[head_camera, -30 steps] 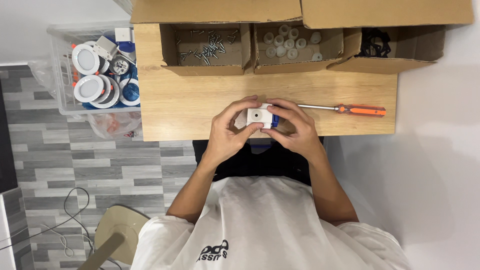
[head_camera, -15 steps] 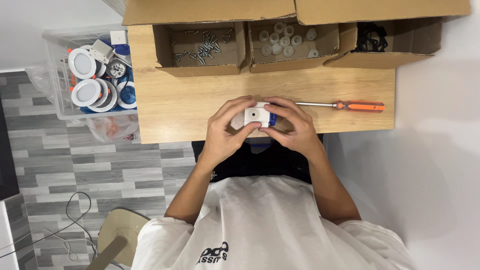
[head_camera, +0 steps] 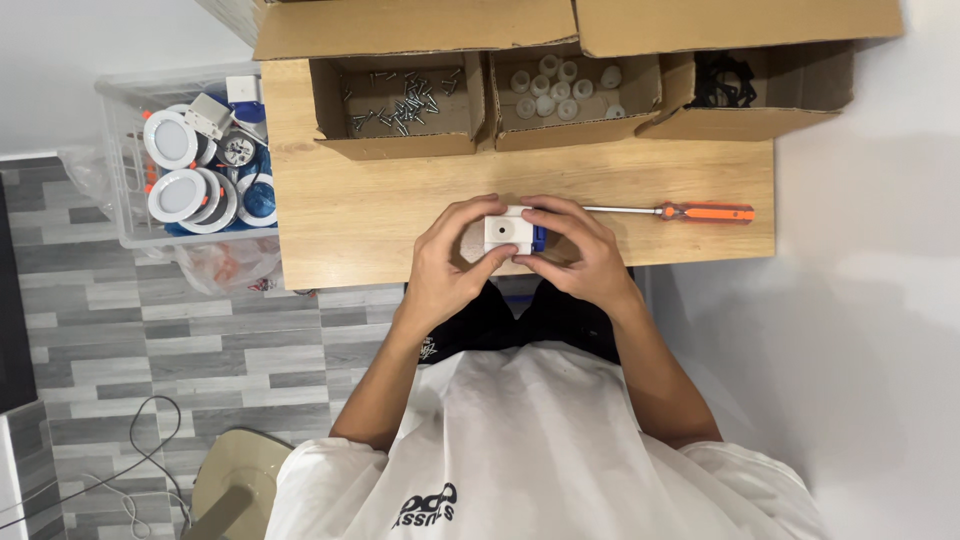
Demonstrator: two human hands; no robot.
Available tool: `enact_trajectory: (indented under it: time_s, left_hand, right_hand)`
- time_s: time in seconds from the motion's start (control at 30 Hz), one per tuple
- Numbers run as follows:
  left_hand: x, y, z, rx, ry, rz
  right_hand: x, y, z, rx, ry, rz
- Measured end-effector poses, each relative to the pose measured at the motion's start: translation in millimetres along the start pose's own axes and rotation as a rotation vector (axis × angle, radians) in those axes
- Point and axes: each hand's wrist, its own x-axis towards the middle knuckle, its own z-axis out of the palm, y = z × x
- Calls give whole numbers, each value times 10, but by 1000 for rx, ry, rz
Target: The person assembles small white and blue electrical components on a wooden table. They use an orange screwdriver to tighten screws into the components, then separate and reassemble the parts. Cardboard boxes containing screws and other hardware are visible nearby.
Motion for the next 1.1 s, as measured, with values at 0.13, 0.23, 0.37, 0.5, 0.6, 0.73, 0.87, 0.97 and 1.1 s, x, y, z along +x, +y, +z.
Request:
enact_trajectory:
  time_s: [0.13,0.23,0.37,0.5,0.6,0.73,0.87,0.97,1.1]
  left_hand:
    - [19,33,-5,20,-29,58]
    - [21,-3,-7,-34,7,59]
    - [10,-17,-13,-32,-1,58]
    - [62,37,-55,17,-24,29]
    - [124,18,-72,25,-43,127]
    - [195,81,-89,21,-59,155]
    - [317,175,-98,7,-36,194]
    - [449,290,-124,13,-26,236]
    - [669,377,-173,62,-13,351]
  right_hand:
    - [15,-37,-8,5,6,-9]
    - [-2,-6,-12,9,2,13]
    - [-12,-23,-29,24,-12,19]
    - [-10,-5,-28,37,-12,46]
    - [3,3,-27,46,-15,32]
    - [-8,21,-17,46,-6,29]
    - [-7,18,-24,43,-1,17]
    - [-5,33,-27,41,-2,11]
    - [-27,38,-37,34,-4,10]
